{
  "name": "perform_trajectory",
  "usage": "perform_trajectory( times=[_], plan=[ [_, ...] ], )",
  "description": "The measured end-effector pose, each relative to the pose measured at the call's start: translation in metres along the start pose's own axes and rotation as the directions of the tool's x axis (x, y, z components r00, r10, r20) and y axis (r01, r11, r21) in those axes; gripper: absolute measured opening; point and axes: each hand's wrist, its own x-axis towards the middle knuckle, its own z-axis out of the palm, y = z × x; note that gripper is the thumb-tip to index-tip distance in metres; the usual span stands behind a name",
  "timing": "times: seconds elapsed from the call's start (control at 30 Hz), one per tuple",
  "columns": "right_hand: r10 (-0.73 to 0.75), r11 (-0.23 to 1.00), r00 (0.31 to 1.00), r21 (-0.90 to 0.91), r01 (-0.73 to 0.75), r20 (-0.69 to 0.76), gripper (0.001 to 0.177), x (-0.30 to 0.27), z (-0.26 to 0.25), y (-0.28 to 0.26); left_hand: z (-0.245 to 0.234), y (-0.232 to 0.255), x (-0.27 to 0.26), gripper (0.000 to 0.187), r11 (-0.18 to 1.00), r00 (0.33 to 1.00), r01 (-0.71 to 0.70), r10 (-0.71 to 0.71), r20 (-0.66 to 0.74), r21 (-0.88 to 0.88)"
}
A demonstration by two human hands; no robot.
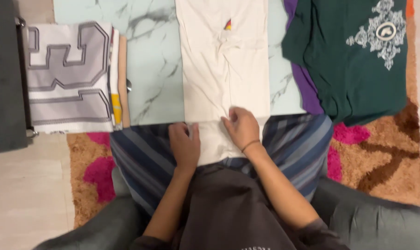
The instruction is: The person folds a white t-shirt on a marble-patterned table, smoothing and aligning it into a compact rectangle. They then fold a dark green t-shirt with a graphic print using the same method, placing each folded shirt into a stack.
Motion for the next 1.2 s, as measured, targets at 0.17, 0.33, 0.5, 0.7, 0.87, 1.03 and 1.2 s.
perform_trajectory(
  times=[0.17, 0.33, 0.5, 0.7, 0.87, 1.03, 1.2],
  plan=[
    [0.132, 0.967, 0.991, 0.218, -0.129, 0.0, 0.02, 0.017, 0.025, 0.043, 0.041, -0.071, -0.003, 0.042, 0.939, 0.93, 0.318, -0.283, 0.234, -0.131],
    [0.169, 0.836, 0.984, 0.52, -0.174, 0.056, 0.01, -0.006, 0.018, 0.049, 0.045, -0.076, -0.013, 0.008, 0.459, 0.81, 0.585, -0.287, 0.511, -0.669],
    [0.184, 0.674, 0.928, 0.645, -0.36, 0.325, 0.029, -0.04, -0.001, 0.005, 0.008, -0.013, -0.022, 0.033, 0.145, 0.648, 0.759, -0.268, 0.713, -0.635],
    [0.264, 0.546, 0.869, 0.677, -0.493, 0.419, 0.019, -0.069, 0.024, 0.047, -0.018, -0.008, -0.032, 0.037, 0.436, 0.552, 0.798, -0.253, 0.795, -0.416],
    [0.191, 0.576, 0.816, 0.61, -0.544, 0.546, 0.025, -0.091, -0.013, 0.02, -0.035, -0.006, -0.026, 0.035, 0.373, 0.527, 0.822, -0.215, 0.822, -0.43],
    [0.228, 0.777, 0.805, 0.395, -0.489, 0.548, 0.047, -0.088, -0.012, 0.036, -0.036, -0.012, -0.034, 0.043, 0.325, 0.439, 0.871, -0.182, 0.88, -0.368],
    [0.261, 0.96, 0.955, -0.065, -0.272, -0.14, 0.064, -0.076, -0.012, 0.074, -0.031, -0.02, -0.037, 0.065, 0.443, 0.436, 0.842, -0.224, 0.872, -0.307]
  ],
)
